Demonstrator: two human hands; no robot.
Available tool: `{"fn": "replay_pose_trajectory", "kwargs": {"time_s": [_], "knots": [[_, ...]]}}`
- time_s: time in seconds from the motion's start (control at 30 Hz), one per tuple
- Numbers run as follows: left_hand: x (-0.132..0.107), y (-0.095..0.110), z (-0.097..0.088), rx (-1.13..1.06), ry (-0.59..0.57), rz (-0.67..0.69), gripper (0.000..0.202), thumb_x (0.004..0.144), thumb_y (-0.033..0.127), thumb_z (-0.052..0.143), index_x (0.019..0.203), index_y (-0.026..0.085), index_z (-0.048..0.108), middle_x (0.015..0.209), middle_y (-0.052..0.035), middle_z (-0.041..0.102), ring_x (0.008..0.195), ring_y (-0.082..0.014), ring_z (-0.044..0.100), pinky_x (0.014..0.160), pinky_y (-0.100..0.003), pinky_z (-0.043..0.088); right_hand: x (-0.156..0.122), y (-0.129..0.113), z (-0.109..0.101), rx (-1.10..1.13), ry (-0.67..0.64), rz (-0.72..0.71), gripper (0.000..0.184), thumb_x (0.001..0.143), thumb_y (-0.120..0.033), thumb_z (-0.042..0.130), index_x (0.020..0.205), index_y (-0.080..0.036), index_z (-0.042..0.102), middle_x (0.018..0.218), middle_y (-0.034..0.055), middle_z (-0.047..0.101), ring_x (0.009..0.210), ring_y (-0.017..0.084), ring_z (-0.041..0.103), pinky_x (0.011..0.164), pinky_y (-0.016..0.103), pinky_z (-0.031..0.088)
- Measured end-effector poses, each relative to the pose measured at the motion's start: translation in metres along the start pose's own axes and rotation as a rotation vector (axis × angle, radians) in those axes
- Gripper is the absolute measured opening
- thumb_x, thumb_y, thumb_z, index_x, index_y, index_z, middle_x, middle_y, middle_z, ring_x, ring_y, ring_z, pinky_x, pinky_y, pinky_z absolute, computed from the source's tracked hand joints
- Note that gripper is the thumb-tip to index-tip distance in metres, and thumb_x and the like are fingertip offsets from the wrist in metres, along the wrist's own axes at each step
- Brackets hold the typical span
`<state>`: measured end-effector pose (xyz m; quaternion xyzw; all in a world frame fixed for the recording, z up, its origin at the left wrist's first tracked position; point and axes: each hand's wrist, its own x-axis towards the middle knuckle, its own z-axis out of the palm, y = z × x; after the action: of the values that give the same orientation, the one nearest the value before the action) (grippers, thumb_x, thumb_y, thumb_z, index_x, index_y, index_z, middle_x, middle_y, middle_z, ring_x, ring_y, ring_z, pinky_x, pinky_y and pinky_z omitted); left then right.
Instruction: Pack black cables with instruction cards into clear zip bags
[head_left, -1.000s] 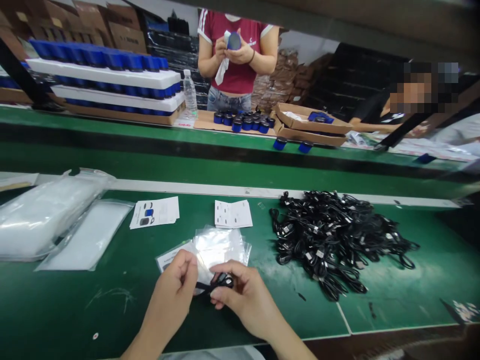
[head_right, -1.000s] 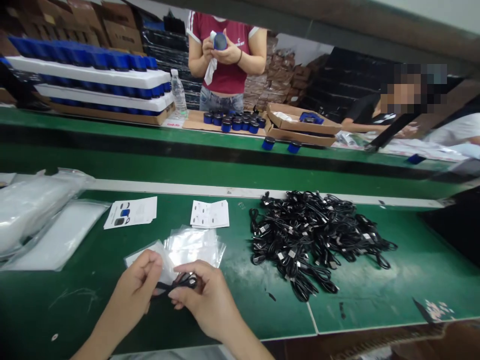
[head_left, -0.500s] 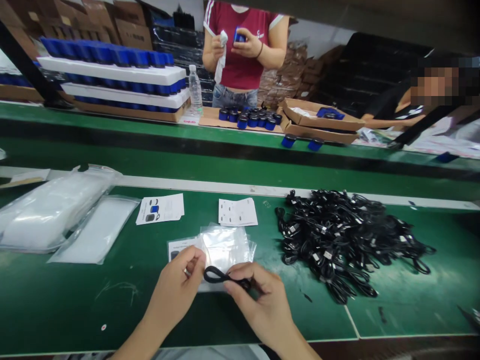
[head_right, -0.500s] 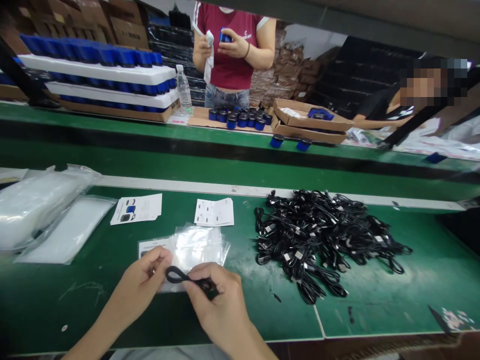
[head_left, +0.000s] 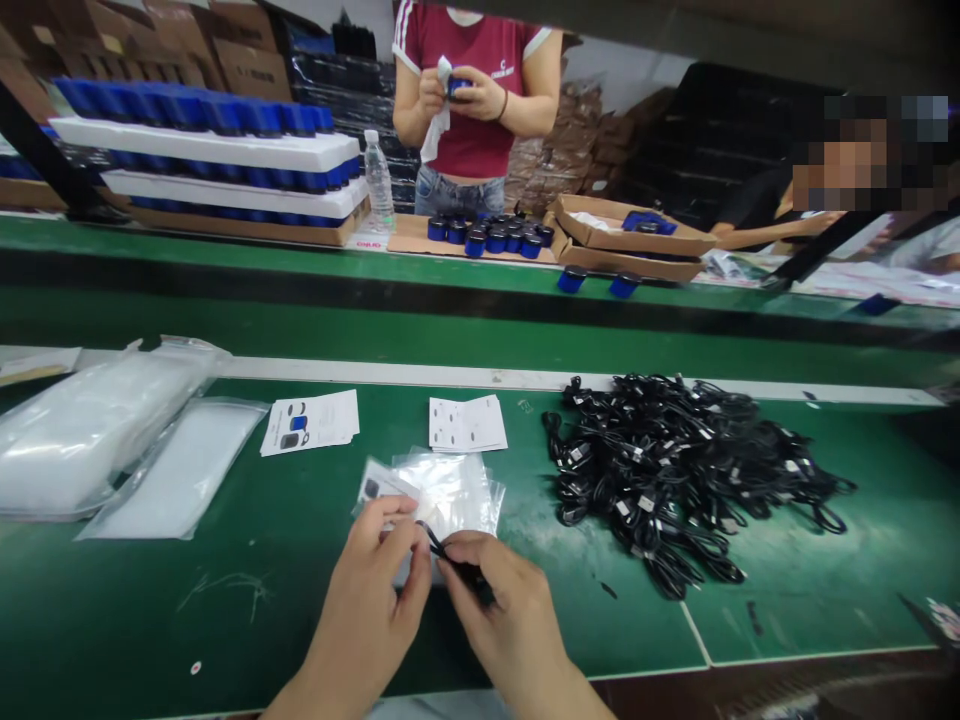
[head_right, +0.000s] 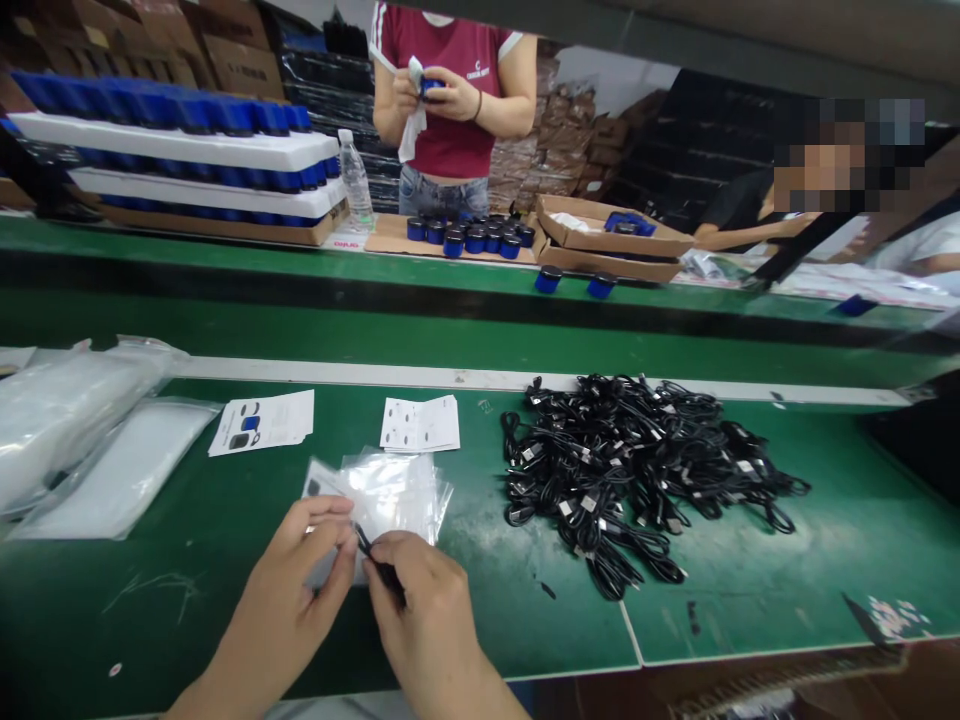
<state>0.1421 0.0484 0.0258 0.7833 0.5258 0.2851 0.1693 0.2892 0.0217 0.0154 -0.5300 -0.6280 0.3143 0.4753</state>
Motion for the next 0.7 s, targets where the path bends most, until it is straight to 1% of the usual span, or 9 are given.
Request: {"fn": "replay_pose_trajectory", "kwargs": {"time_s": [0.07, 0.13, 0.17, 0.27, 0.33, 0.43, 0.5, 0.6, 0.7], "knots": [[-0.002, 0.002, 0.001, 0.039, 0.040, 0.048, 0.014, 0.086, 0.019, 0.042, 0.079, 0.021, 0.055, 0.110, -0.0080, 0.050, 0.095, -0.0199, 0.057, 0.079, -0.033, 0.048, 0.001, 0.001, 0.003, 0.152, 0.036, 0.220, 0.005, 0.079, -0.019, 0.061, 0.083, -0.019, 0.061, 0.078, 0.0046, 0.069, 0.069, 0.019, 0.066, 0.065, 0.028, 0.053], [-0.002, 0.003, 0.000, 0.069, 0.053, 0.072, 0.013, 0.085, 0.017, 0.043, 0.081, 0.021, 0.055, 0.116, -0.0091, 0.048, 0.100, -0.0216, 0.054, 0.082, -0.035, 0.047, 0.003, 0.000, 0.004, 0.353, 0.059, 0.399, 0.013, 0.078, -0.025, 0.063, 0.090, -0.019, 0.061, 0.081, 0.0055, 0.070, 0.072, 0.020, 0.067, 0.066, 0.030, 0.055], [-0.002, 0.003, 0.000, 0.080, 0.050, 0.074, 0.012, 0.085, 0.017, 0.044, 0.081, 0.021, 0.054, 0.118, -0.0094, 0.047, 0.102, -0.0224, 0.053, 0.083, -0.036, 0.047, 0.004, -0.001, 0.002, 0.440, 0.041, 0.427, 0.019, 0.079, -0.027, 0.062, 0.096, -0.019, 0.061, 0.088, 0.0067, 0.070, 0.078, 0.021, 0.067, 0.071, 0.031, 0.055], [-0.002, 0.002, -0.002, 0.087, 0.042, 0.069, 0.013, 0.086, 0.018, 0.043, 0.078, 0.021, 0.053, 0.121, -0.0097, 0.047, 0.105, -0.0239, 0.051, 0.084, -0.038, 0.047, 0.003, -0.004, -0.003, 0.456, -0.128, 0.316, 0.037, 0.087, -0.023, 0.052, 0.124, -0.023, 0.051, 0.115, 0.0069, 0.064, 0.104, 0.020, 0.060, 0.089, 0.034, 0.048], [-0.003, 0.002, -0.002, 0.074, 0.042, 0.063, 0.014, 0.086, 0.019, 0.042, 0.077, 0.021, 0.053, 0.121, -0.0097, 0.046, 0.106, -0.0243, 0.051, 0.083, -0.038, 0.048, 0.001, -0.002, -0.005, 0.306, -0.204, 0.166, 0.044, 0.088, -0.016, 0.047, 0.132, -0.025, 0.045, 0.118, 0.0052, 0.062, 0.104, 0.018, 0.060, 0.089, 0.030, 0.048], [-0.005, 0.003, -0.002, 0.058, 0.035, 0.075, 0.013, 0.086, 0.018, 0.043, 0.078, 0.021, 0.052, 0.122, -0.0102, 0.043, 0.106, -0.0243, 0.052, 0.080, -0.037, 0.049, -0.002, 0.003, -0.002, 0.110, -0.069, 0.008, 0.039, 0.085, -0.010, 0.049, 0.122, -0.023, 0.054, 0.099, 0.0042, 0.069, 0.083, 0.015, 0.066, 0.075, 0.024, 0.052], [-0.005, 0.005, -0.001, 0.053, 0.027, 0.108, 0.012, 0.085, 0.017, 0.043, 0.079, 0.021, 0.053, 0.124, -0.0107, 0.040, 0.107, -0.0245, 0.051, 0.080, -0.037, 0.050, -0.001, 0.005, 0.002, 0.021, 0.084, -0.041, 0.022, 0.083, -0.010, 0.054, 0.101, -0.021, 0.062, 0.084, 0.0031, 0.069, 0.071, 0.015, 0.065, 0.066, 0.023, 0.051], [-0.005, 0.008, 0.000, 0.057, 0.030, 0.159, 0.011, 0.084, 0.016, 0.045, 0.079, 0.021, 0.053, 0.125, -0.0109, 0.038, 0.109, -0.0256, 0.048, 0.082, -0.039, 0.049, 0.004, 0.004, 0.005, -0.112, 0.217, -0.094, 0.009, 0.080, -0.011, 0.059, 0.075, -0.019, 0.060, 0.072, 0.0019, 0.060, 0.065, 0.015, 0.060, 0.059, 0.024, 0.048], [-0.005, 0.008, 0.000, 0.046, 0.044, 0.170, 0.010, 0.083, 0.018, 0.047, 0.078, 0.022, 0.054, 0.125, -0.0101, 0.038, 0.111, -0.0270, 0.045, 0.084, -0.042, 0.047, 0.010, 0.001, 0.004, -0.096, 0.244, 0.002, 0.021, 0.073, -0.009, 0.063, 0.090, -0.019, 0.057, 0.076, 0.0008, 0.057, 0.062, 0.014, 0.057, 0.057, 0.024, 0.049]]}}
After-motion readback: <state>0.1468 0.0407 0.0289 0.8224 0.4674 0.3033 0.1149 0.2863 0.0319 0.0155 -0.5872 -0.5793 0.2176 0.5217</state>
